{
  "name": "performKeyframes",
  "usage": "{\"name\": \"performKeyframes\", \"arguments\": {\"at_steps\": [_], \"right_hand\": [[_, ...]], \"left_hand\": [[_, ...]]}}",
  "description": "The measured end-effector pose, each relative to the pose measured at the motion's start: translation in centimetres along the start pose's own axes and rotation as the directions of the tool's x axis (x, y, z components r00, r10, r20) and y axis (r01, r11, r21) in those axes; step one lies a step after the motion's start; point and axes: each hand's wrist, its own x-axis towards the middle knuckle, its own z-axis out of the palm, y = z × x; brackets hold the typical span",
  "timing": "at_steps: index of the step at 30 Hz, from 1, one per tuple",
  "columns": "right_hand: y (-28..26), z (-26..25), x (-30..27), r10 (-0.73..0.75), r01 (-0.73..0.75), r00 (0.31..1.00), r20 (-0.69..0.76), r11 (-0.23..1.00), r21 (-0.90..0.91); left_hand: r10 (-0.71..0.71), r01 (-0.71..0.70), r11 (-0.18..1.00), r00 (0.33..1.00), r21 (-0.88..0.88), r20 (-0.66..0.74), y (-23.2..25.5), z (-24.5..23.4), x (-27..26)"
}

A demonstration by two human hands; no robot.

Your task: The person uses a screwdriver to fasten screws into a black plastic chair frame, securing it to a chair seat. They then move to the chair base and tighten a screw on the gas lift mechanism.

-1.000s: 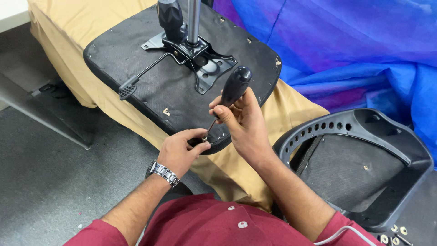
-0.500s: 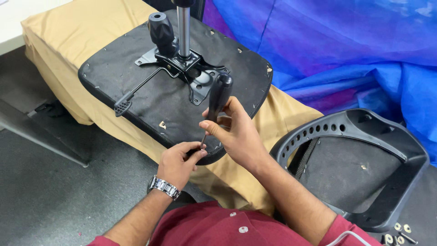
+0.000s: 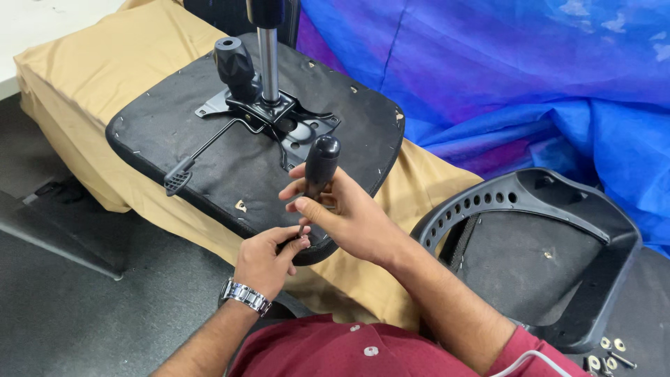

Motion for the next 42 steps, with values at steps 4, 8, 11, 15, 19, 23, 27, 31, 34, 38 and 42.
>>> {"name": "performKeyframes", "arguments": {"at_steps": [4,8,11,15,19,23,27,31,34,38,42], "right_hand": [[0.3,0.3,0.0,-0.022,0.017,0.999,-0.045,0.994,-0.105],[0.6,0.6,0.0,-0.019,0.009,0.992,-0.124,0.996,-0.083],[0.4,0.3,0.0,-0.026,0.027,0.997,-0.078,1.0,0.013],[0.5,0.5,0.1,-0.027,0.014,0.992,-0.127,0.995,-0.102],[0.6,0.6,-0.1,-0.016,-0.002,0.993,-0.117,0.989,-0.148],[0.8,0.5,-0.4,-0.001,-0.001,1.0,-0.03,0.997,-0.082],[1.0,0.6,-0.4,0.13,-0.172,0.97,-0.207,0.965,-0.2],[1.0,0.4,-0.7,-0.03,0.024,0.994,-0.106,0.998,-0.062],[1.0,0.5,-0.8,-0.044,0.041,0.997,-0.069,0.998,-0.045],[0.5,0.8,-0.5,-0.011,-0.01,0.992,-0.124,0.986,-0.165],[-0.1,0.7,-0.5,0.031,-0.033,0.998,-0.055,0.999,-0.036]], "left_hand": [[-0.031,0.035,0.997,0.998,-0.065,0.052,0.0,-0.5,0.4],[-0.064,0.064,0.998,0.998,0.019,0.025,-0.1,-0.1,0.3],[-0.052,0.052,0.998,0.999,0.019,0.008,-0.2,0.1,0.2],[-0.042,0.042,0.999,0.998,-0.001,0.053,-0.6,0.1,0.1],[-0.086,0.091,0.993,0.994,-0.071,0.072,-1.3,0.7,0.2],[-0.13,0.15,0.972,0.985,-0.182,0.117,-2.1,1.0,0.5],[-0.019,0.041,0.963,0.996,-0.267,0.085,-2.4,1.2,0.7],[-0.093,0.103,0.976,0.994,-0.191,0.06,-2.4,1.1,0.5],[-0.049,0.063,0.984,0.995,-0.168,0.087,-2.5,1.1,0.4],[-0.07,0.084,0.986,0.992,-0.145,0.103,-2.5,1.1,0.5],[-0.082,0.111,0.973,0.986,-0.203,0.142,-2.2,0.9,0.7]]}}
